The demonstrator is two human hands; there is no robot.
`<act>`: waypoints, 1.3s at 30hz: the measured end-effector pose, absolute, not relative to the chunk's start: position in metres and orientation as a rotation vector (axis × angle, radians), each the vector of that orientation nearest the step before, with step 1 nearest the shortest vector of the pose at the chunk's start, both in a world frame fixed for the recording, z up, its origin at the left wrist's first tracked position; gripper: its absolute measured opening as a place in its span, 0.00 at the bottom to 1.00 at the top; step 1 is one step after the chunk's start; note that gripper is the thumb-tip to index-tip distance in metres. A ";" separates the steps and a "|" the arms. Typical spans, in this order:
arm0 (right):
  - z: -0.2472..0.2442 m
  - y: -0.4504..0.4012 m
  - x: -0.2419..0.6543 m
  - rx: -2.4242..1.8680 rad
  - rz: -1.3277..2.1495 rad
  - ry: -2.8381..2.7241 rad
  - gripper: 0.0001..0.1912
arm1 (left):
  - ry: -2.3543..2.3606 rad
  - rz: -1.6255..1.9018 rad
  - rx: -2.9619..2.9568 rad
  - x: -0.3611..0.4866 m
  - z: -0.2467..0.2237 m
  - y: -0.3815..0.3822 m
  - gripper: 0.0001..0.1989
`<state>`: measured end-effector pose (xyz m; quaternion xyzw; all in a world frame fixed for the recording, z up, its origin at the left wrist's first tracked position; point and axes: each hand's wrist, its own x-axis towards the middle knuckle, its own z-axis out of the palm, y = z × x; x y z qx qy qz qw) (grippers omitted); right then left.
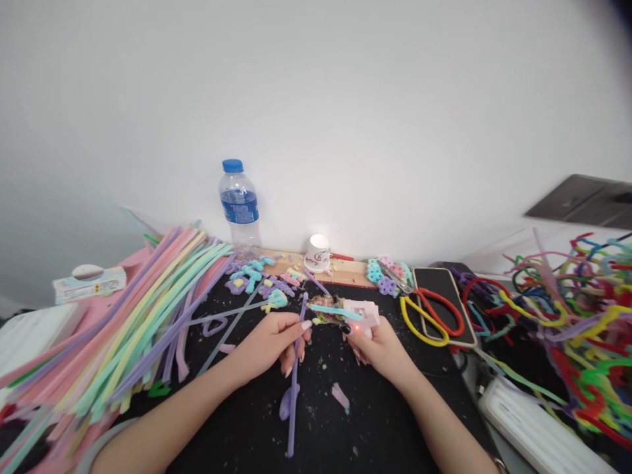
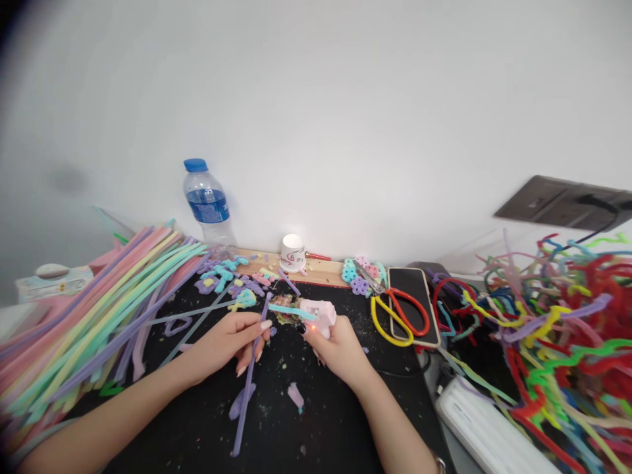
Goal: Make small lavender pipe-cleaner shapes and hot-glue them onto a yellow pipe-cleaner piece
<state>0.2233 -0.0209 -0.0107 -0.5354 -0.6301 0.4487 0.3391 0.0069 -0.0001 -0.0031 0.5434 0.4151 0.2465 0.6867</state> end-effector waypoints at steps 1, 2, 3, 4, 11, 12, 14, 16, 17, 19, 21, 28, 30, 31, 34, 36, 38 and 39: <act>-0.011 -0.021 0.223 -1.391 1.167 -1.644 0.17 | 0.929 0.553 1.218 0.007 -0.003 0.000 0.17; -0.011 -0.021 0.223 -1.387 1.166 -1.647 0.17 | 0.929 0.555 1.220 0.007 -0.003 0.000 0.17; -0.012 -0.021 0.223 -1.383 1.165 -1.646 0.17 | 0.929 0.556 1.221 0.007 -0.003 0.000 0.17; -0.012 -0.021 0.223 -1.381 1.164 -1.643 0.16 | 0.932 0.556 1.221 0.007 -0.003 0.000 0.17; -0.014 -0.022 0.224 -1.382 1.176 -1.573 0.15 | 0.935 0.535 1.226 0.007 -0.003 -0.001 0.16; -0.014 -0.022 0.224 -1.378 1.175 -1.570 0.15 | 0.935 0.533 1.229 0.007 -0.003 -0.001 0.16; -0.014 -0.021 0.223 -1.365 1.167 -1.576 0.16 | 0.930 0.531 1.235 0.007 -0.002 -0.001 0.16; -0.013 -0.021 0.223 -1.354 1.161 -1.587 0.17 | 0.923 0.529 1.240 0.007 -0.003 -0.001 0.15; -0.012 -0.020 0.223 -1.353 1.160 -1.587 0.17 | 0.922 0.529 1.243 0.007 -0.003 -0.001 0.16; -0.011 -0.020 0.223 -1.354 1.154 -1.582 0.17 | 0.925 0.527 1.254 0.007 -0.002 -0.001 0.16; -0.010 -0.021 0.223 -1.358 1.144 -1.580 0.17 | 0.929 0.522 1.267 0.007 -0.002 -0.002 0.16; -0.010 -0.021 0.223 -1.357 1.116 -1.603 0.19 | 0.925 0.517 1.276 0.007 -0.002 -0.001 0.16; -0.012 -0.021 0.223 -1.360 1.141 -1.597 0.18 | 0.929 0.523 1.271 0.007 -0.003 -0.001 0.15; -0.012 -0.021 0.223 -1.364 1.152 -1.590 0.17 | 0.930 0.522 1.264 0.007 -0.003 0.000 0.15; -0.013 -0.021 0.223 -1.394 1.173 -1.564 0.14 | 0.937 0.533 1.244 0.007 -0.002 0.000 0.16; -0.012 -0.021 0.223 -1.406 1.185 -1.558 0.13 | 0.945 0.540 1.235 0.007 -0.002 0.000 0.16; -0.011 -0.021 0.223 -1.410 1.194 -1.567 0.13 | 0.949 0.544 1.233 0.008 -0.001 0.000 0.16; -0.010 -0.021 0.223 -1.413 1.197 -1.573 0.14 | 0.949 0.546 1.233 0.008 -0.001 -0.001 0.16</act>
